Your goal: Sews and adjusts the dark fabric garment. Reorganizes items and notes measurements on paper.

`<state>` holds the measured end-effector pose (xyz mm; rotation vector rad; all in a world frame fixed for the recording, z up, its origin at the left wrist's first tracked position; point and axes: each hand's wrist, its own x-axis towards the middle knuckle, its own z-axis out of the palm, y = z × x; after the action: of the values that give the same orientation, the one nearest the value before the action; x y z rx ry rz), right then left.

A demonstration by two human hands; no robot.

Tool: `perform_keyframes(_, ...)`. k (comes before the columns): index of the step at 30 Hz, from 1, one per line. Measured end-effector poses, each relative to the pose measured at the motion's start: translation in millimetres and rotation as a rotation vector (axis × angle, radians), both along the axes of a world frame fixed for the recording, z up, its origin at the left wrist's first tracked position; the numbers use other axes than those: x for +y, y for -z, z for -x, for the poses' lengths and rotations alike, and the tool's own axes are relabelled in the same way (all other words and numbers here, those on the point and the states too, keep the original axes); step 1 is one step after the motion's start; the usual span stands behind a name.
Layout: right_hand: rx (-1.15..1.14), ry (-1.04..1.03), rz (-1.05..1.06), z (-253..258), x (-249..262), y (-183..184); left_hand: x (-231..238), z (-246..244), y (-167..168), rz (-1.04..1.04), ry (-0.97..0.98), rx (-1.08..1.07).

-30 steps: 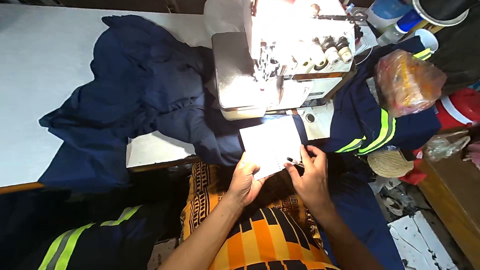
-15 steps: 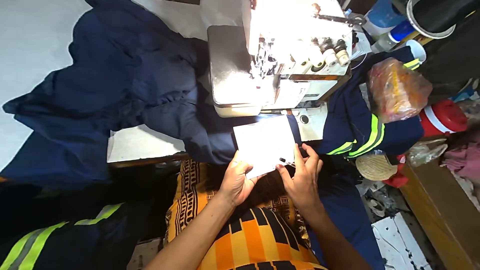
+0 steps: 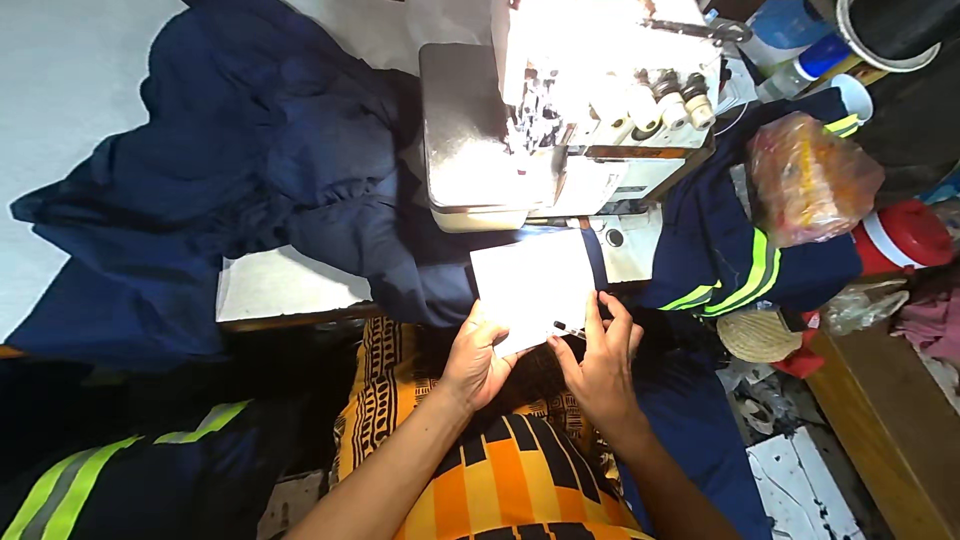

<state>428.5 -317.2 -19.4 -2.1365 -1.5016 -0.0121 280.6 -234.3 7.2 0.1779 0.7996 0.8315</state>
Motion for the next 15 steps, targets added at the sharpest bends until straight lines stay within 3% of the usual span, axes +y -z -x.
perform_keyframes(15, 0.003, -0.040, -0.013, -6.2, 0.1, -0.7, 1.0, 0.8, 2.3, 0.005, -0.007, -0.028)
